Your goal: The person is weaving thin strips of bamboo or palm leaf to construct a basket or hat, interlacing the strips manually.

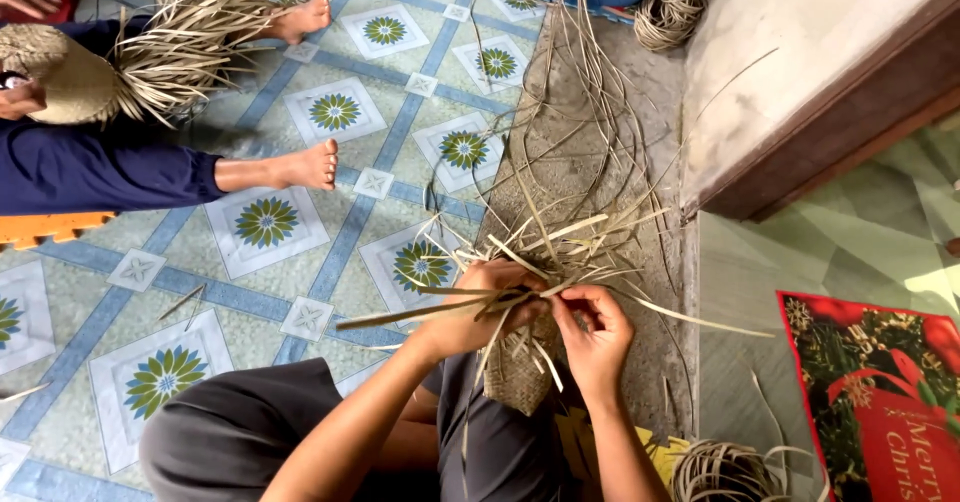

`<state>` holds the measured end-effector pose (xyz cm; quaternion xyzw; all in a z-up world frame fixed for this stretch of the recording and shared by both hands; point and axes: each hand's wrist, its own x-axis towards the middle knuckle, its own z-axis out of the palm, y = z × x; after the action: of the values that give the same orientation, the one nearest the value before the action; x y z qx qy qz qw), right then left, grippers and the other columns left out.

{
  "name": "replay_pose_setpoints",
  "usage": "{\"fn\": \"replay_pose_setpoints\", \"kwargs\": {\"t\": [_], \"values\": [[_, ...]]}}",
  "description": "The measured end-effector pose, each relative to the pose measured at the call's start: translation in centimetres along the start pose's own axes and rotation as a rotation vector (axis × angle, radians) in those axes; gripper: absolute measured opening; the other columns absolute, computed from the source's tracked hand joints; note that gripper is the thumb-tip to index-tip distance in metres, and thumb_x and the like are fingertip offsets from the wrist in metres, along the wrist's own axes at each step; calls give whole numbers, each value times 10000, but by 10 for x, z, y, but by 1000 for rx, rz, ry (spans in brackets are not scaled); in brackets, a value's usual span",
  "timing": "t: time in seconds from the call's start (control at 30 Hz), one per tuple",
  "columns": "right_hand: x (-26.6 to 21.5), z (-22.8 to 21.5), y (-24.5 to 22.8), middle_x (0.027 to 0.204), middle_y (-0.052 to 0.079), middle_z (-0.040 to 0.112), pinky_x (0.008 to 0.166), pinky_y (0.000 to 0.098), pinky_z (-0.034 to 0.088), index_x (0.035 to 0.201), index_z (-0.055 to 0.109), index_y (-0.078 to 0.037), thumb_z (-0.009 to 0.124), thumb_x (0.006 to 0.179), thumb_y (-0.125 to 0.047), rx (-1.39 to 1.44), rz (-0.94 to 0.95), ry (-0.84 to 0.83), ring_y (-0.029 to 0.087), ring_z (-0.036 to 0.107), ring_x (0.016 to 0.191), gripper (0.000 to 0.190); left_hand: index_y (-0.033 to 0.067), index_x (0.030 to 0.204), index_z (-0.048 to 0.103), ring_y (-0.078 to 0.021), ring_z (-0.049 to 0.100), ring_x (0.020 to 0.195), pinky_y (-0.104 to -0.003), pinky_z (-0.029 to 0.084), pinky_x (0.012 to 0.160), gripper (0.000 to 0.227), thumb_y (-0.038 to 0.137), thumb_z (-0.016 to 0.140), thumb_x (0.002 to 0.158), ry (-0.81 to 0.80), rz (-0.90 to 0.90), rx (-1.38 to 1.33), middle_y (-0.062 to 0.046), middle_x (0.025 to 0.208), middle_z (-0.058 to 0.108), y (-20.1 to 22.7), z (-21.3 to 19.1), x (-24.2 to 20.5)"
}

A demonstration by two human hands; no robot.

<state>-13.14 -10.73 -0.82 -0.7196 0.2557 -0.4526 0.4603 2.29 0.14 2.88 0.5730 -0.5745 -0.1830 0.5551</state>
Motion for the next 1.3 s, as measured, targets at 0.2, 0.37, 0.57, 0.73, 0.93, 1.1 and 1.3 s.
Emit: {"fn": "replay_pose_setpoints", "kwargs": {"t": [0.2, 0.37, 0.57, 0.73, 0.93, 1.1, 1.3], "values": [[-5, 3, 15, 854, 91, 747, 735, 246, 586, 908, 649, -34, 862, 800, 10, 105, 52, 59, 84, 674, 756, 243, 60, 878, 716, -387, 716, 735, -442, 561, 695, 202, 254, 698, 934, 61, -145, 27, -168, 739, 685, -2, 6, -2], [-13, 3, 23, 960, 114, 742, 814, 279, 607, 1072, 700, 41, 794, 859, 34, 221, 55, 26, 125, 704, 890, 234, 69, 740, 671, -353, 721, 657, -414, 564, 707, 276, 234, 664, 960, 75, -198, 51, -142, 658, 667, 8, 5, -1], [-15, 2, 43, 1092, 158, 736, 795, 225, 671, 1068, 683, 3, 758, 851, 92, -113, -538, -51, 234, 753, 926, 246, -18, 752, 690, -144, 521, 469, -292, 413, 431, 197, 54, 665, 933, 92, -9, -27, -72, 635, 635, 13, 4, 2], [-31, 5, 36, 1066, 145, 729, 634, 195, 615, 993, 725, 18, 808, 794, 77, -284, -597, -35, 160, 697, 761, 224, 0, 791, 681, -172, 514, 531, -334, 451, 533, 211, 137, 643, 947, 59, -37, 46, -69, 664, 626, 12, -2, -3], [-34, 7, 9, 1065, 122, 716, 682, 260, 586, 979, 745, 50, 802, 805, 38, -320, -614, -79, 190, 681, 799, 184, -15, 881, 748, -167, 554, 515, -313, 465, 502, 184, 168, 732, 868, 42, -47, 19, -77, 677, 672, 18, -4, -2], [-29, 10, 14, 1075, 125, 716, 814, 255, 645, 990, 748, 16, 820, 782, 21, -220, -580, -159, 213, 726, 914, 221, -36, 890, 736, -166, 566, 513, -304, 474, 473, 122, 34, 719, 792, 134, 4, 44, -103, 715, 697, 9, -3, -5], [-24, 6, 28, 1179, 171, 693, 977, 344, 624, 1264, 612, 32, 640, 913, 2, 388, -177, -108, 256, 700, 1044, 353, -8, 844, 765, -137, 527, 425, -291, 431, 400, 67, -12, 699, 835, 75, -24, 93, -52, 605, 662, 22, -7, -5]]}}
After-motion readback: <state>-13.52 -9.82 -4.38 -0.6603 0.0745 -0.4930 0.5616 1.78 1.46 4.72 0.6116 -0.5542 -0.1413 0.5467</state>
